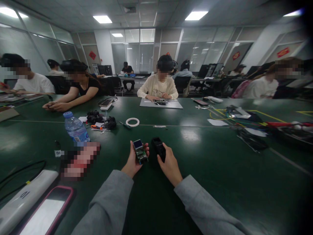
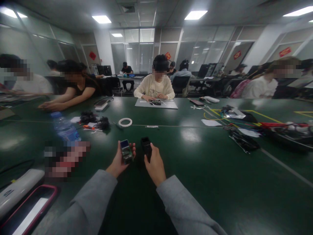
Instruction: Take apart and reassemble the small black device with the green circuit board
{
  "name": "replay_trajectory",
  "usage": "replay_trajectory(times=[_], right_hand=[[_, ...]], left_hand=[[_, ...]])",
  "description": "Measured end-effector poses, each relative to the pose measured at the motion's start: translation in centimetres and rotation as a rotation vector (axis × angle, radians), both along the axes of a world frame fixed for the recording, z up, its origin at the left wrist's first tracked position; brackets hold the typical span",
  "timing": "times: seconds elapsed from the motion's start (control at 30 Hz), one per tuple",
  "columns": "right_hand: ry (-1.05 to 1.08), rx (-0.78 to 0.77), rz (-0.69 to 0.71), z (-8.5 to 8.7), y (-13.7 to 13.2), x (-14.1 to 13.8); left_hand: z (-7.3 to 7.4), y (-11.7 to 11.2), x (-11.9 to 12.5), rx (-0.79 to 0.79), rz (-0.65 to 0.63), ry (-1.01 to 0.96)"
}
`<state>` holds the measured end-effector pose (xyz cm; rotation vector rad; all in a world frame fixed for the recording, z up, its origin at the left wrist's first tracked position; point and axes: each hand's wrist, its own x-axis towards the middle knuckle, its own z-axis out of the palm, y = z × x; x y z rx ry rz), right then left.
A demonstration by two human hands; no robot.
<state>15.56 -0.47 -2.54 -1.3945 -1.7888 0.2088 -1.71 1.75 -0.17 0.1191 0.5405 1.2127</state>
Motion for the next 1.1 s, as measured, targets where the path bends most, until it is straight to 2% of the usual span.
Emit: replay_trajectory(times=[0.27, 0.47, 0.7, 1.1], right_hand=[[0.019, 0.031, -0.032, 0.5, -0.2, 0.2], [0.033, 0.033, -0.036, 0.4, -0.3, 0.3], [0.014, 0.034, -0.026, 0.4, -0.3, 0.4], [-0.022, 0.051, -0.002, 0.6, -0.3, 0.1]], left_hand=[[-0.2, 0.1, -0.1, 0.043, -0.007, -0.013], [-0.1, 0.1, 0.0, 0.094, -0.021, 0.062], [0.6, -0.1, -0.1, 0.053, -0.045, 0.109], [0.8, -0.3, 0.1, 0.051, -0.036, 0.124]])
